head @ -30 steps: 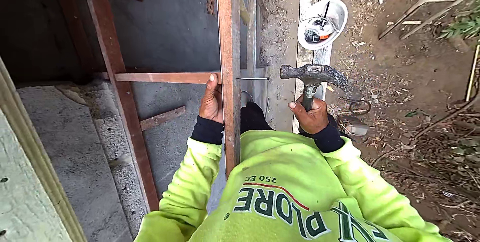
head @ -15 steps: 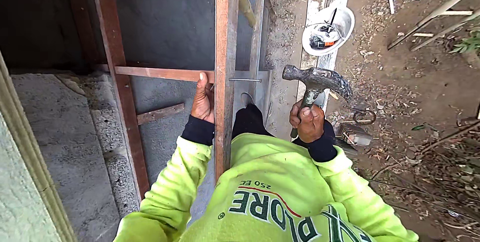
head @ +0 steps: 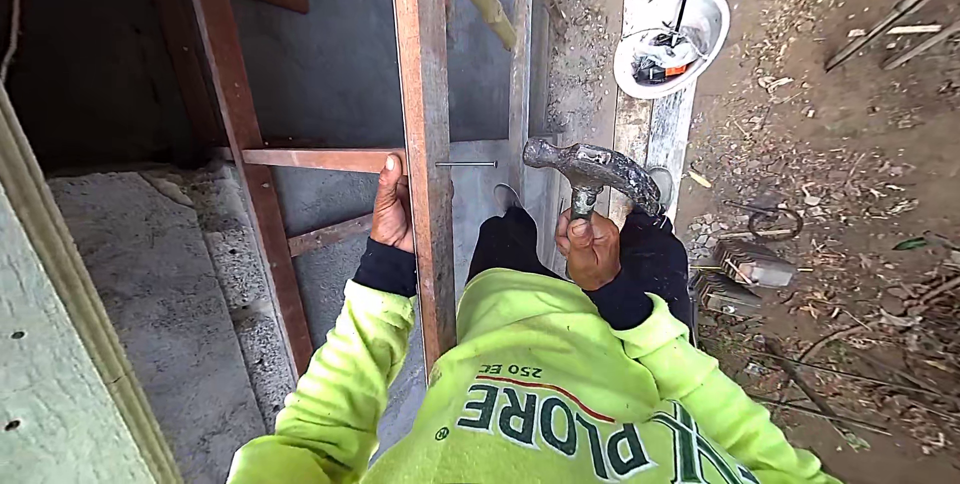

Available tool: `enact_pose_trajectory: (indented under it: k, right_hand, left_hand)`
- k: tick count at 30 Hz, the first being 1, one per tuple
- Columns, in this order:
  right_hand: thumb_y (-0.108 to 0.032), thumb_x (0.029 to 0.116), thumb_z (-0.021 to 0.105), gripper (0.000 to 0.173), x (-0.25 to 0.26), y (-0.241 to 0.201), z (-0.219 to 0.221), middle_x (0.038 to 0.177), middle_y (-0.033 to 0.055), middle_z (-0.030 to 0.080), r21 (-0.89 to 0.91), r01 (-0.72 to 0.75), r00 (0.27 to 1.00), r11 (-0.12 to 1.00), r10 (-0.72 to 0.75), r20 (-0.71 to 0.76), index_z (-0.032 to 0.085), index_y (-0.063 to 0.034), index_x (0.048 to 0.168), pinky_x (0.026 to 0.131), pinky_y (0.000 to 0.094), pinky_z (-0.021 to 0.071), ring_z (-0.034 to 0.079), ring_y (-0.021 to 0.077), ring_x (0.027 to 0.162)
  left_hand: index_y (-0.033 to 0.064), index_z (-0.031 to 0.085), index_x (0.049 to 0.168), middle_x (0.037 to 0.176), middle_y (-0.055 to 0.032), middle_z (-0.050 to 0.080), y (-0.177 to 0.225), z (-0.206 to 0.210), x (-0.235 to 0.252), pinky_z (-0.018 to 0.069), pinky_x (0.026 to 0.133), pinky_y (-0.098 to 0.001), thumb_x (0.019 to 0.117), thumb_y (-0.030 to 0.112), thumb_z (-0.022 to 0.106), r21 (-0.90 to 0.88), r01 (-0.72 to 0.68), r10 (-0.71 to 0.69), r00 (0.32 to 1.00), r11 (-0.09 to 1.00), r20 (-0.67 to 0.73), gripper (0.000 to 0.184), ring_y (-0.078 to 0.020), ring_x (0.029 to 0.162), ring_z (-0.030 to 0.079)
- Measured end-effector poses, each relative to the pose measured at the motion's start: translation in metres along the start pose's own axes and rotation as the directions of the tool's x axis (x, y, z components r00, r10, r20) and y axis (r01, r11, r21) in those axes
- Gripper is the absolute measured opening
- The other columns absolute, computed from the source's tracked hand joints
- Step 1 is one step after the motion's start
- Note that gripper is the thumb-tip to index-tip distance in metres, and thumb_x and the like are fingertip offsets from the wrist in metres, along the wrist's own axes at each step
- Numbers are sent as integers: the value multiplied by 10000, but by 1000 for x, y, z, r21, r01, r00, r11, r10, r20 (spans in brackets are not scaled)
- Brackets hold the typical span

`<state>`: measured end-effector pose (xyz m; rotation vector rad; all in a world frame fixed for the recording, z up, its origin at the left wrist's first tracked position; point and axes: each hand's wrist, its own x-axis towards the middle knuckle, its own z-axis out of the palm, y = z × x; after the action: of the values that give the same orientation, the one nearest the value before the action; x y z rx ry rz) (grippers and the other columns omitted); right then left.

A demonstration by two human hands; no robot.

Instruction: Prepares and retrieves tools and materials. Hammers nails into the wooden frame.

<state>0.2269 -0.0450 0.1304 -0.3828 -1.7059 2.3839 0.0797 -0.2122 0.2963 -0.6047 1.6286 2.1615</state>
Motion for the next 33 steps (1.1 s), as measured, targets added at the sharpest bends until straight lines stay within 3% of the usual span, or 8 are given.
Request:
enact_pose_trajectory:
  k: [6,12,15,17,24,27,31,33]
  right_hand:
    - [-678,1036,358,666,-4,-1,-4,567,-60,445,6,12,1000,1000,-12,-16,574,-91,809,437,239,400,440,27,465]
    - [-690,1006,435,532,-7,-16,7,601,-90,502,478,166,977,863,-78,-199,608,-208,861,446,210,411,459,30,477]
    - [-679,1027,392,628,-12,-2,20,560,-73,452,223,-20,999,975,26,-27,566,-127,784,425,236,397,441,28,457]
    - [-682,1032,365,678,-9,3,15,552,-57,441,61,-98,994,993,95,45,577,-89,780,433,256,410,445,40,458]
    - [-691,1009,423,530,-4,-11,-3,591,-93,508,496,134,979,858,-39,-198,612,-217,866,430,217,426,467,38,456]
    - [-678,1020,414,526,-8,-6,12,586,-111,491,395,80,988,915,-20,-153,589,-213,847,424,209,408,459,15,463]
    - [-662,1038,383,652,-9,4,28,564,-54,451,74,-32,999,997,31,12,576,-88,797,440,257,420,454,40,467]
    - [-657,1042,380,634,-8,2,22,565,-60,454,87,-30,1000,996,30,8,568,-103,799,429,255,416,452,40,460]
  left_hand:
    - [181,673,1083,995,-51,745,0,2,0,615,819,-351,999,434,584,-10,7,-7,1000,1000,4,281,-149,944,724]
    - [186,671,1085,985,-50,750,1,6,-3,624,805,-342,992,439,599,9,-4,4,1000,1000,-20,279,-146,925,732]
    - [204,696,1091,991,-8,755,1,-1,-5,625,797,-301,957,444,661,42,-18,15,996,999,83,277,-101,929,733]
    - [202,688,1121,1007,3,752,0,-4,-5,631,792,-286,996,441,609,68,-40,29,989,997,144,281,-86,937,736]
    - [179,695,1049,963,-31,754,-1,3,-4,612,840,-317,1008,461,583,25,-47,47,999,999,-20,306,-121,934,728]
    - [176,682,1061,951,-28,753,-1,8,-5,619,824,-308,1054,453,492,28,-44,46,997,999,-55,336,-113,922,731]
    - [178,693,1033,923,-20,748,0,7,-5,619,816,-304,1052,428,512,41,-54,56,997,998,-46,309,-106,899,728]
    - [182,698,1021,912,-12,746,-1,7,-6,617,816,-291,1050,410,527,32,-62,63,998,998,-21,288,-94,893,728]
